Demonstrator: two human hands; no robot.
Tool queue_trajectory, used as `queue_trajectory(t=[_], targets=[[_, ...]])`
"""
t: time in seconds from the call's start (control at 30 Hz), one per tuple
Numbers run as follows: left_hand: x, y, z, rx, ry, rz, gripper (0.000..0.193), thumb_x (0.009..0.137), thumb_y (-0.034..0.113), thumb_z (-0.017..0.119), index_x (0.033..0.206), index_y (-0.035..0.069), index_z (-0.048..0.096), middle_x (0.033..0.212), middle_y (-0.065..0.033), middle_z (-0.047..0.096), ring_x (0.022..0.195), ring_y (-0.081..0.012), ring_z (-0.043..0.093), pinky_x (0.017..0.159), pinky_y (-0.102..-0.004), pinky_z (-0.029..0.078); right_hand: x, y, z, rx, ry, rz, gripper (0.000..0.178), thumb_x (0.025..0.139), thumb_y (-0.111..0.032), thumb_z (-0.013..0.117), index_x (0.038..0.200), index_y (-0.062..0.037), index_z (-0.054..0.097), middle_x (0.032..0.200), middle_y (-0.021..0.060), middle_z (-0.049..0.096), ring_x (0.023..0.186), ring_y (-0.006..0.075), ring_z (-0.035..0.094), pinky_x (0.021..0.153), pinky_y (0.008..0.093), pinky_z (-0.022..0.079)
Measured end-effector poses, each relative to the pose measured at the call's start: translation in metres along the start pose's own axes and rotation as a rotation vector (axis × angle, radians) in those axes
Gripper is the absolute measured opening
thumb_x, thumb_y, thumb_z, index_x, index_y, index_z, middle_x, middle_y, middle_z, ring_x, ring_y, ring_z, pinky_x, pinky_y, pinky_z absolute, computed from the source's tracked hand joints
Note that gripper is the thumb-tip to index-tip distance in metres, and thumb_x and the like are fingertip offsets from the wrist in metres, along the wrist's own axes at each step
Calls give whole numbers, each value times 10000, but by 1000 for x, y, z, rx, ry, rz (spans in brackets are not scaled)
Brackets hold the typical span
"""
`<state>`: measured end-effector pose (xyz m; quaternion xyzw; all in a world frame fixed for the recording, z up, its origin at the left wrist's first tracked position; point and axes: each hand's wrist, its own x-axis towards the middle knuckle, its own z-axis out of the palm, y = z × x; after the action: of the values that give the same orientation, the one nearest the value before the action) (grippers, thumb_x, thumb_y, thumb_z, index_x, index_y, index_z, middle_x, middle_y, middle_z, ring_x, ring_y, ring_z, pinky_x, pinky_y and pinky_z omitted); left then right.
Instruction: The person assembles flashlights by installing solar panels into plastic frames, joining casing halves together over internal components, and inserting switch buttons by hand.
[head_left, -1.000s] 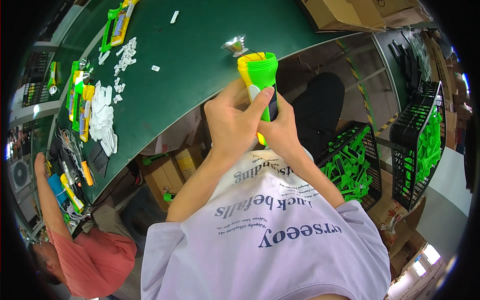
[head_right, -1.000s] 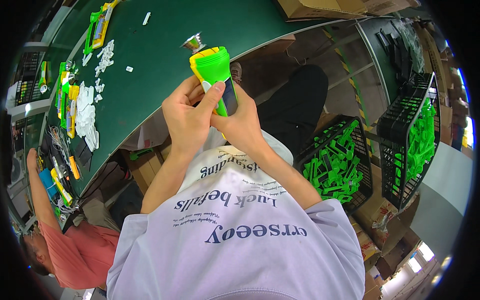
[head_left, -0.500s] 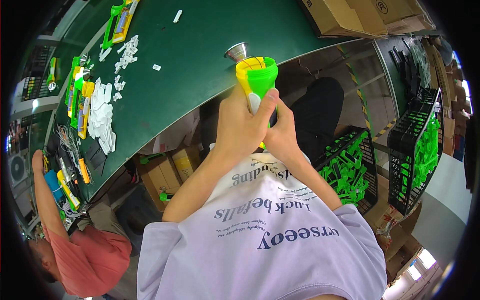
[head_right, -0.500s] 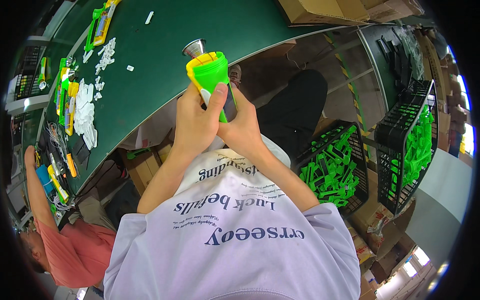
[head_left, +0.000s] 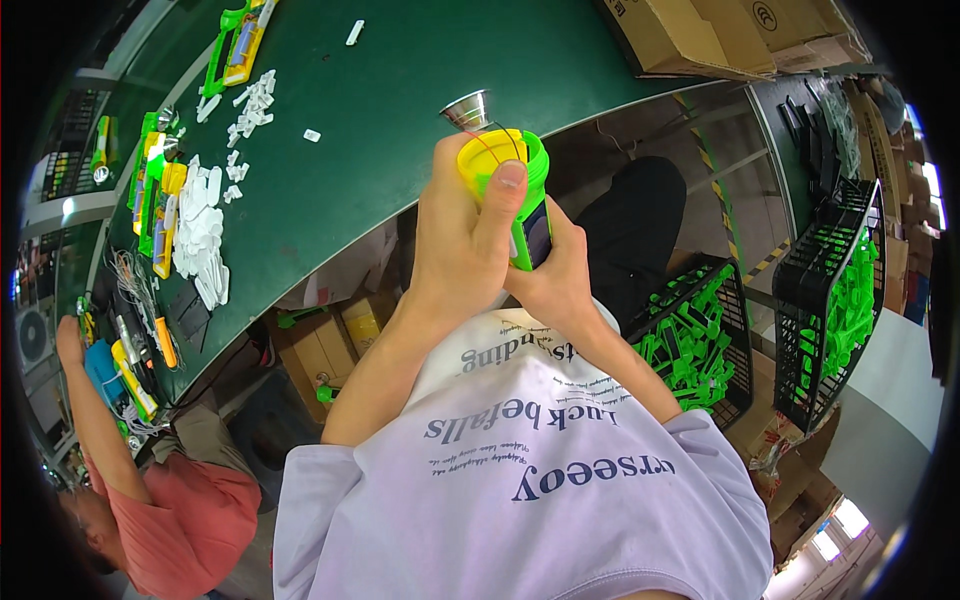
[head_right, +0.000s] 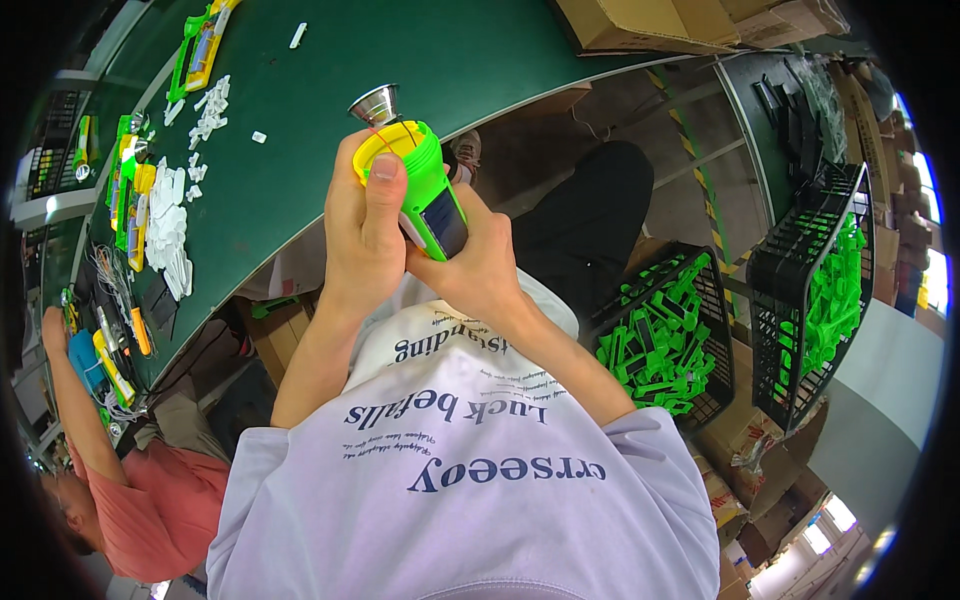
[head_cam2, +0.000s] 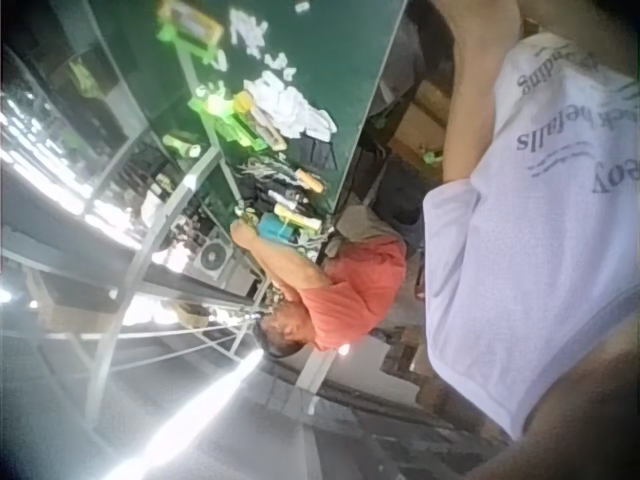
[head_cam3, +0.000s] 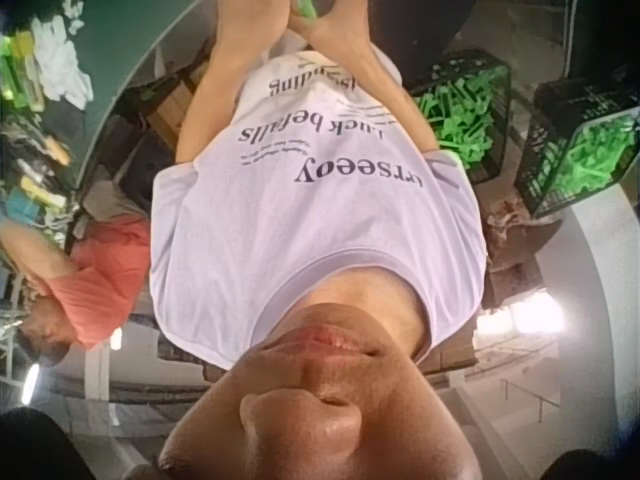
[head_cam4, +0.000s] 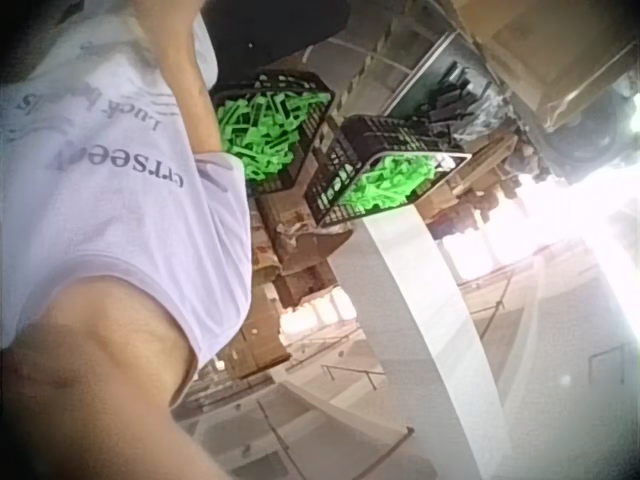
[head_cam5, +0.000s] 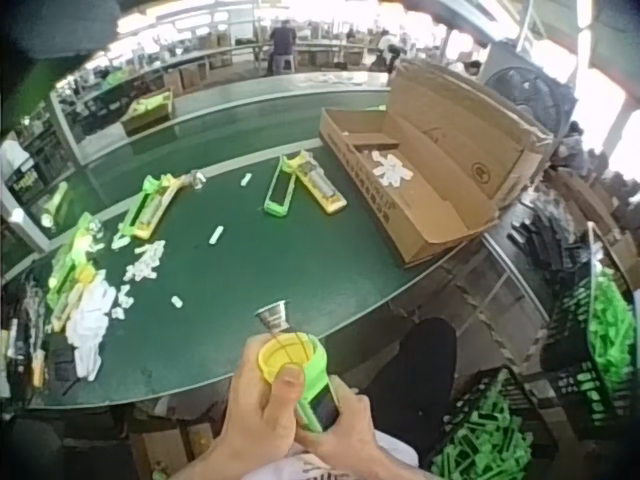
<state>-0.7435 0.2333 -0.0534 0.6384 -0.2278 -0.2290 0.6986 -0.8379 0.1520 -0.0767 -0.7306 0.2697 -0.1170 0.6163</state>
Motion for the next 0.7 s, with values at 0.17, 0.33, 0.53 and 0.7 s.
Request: queue_trajectory(t=[0.17, 0.33, 0.53, 0.7], targets=[[-1, 3, 0, 4, -25, 2, 566, 992, 491, 493, 1203, -33, 450, 1025, -125, 626, 938, -178, 653, 807, -292, 538, -1, -3, 1, -41, 49, -68, 416, 670, -132, 791, 1005, -6, 580, 778, 132, 695, 697, 216, 697, 678, 320, 533], [0, 6, 3, -44, 14, -45, 599, 954, 494, 569, 1213, -30, 438, 1050, -127, 623, 962, -203, 664, 821, -309, 546, 2, -3, 3, -84, 67, -118, 396, 672, -117, 791, 982, -13, 568, 761, 139, 694, 681, 248, 706, 655, 312, 534], [-1, 1, 0, -71, -53, 39, 599, 938, 472, 607, 1215, -30, 433, 1049, -127, 621, 983, -216, 666, 836, -324, 550, 2, -1, 3, -24, 77, -174, 395, 683, -124, 797, 982, -13, 564, 778, 142, 701, 700, 263, 716, 655, 318, 537], [-4, 4, -2, -64, -13, 23, 554, 926, 402, 652, 1206, -32, 454, 1031, -138, 635, 970, -217, 670, 839, -320, 548, -1, -3, 2, -71, 79, -234, 419, 667, -138, 832, 965, -20, 562, 780, 147, 702, 706, 255, 722, 648, 317, 543]])
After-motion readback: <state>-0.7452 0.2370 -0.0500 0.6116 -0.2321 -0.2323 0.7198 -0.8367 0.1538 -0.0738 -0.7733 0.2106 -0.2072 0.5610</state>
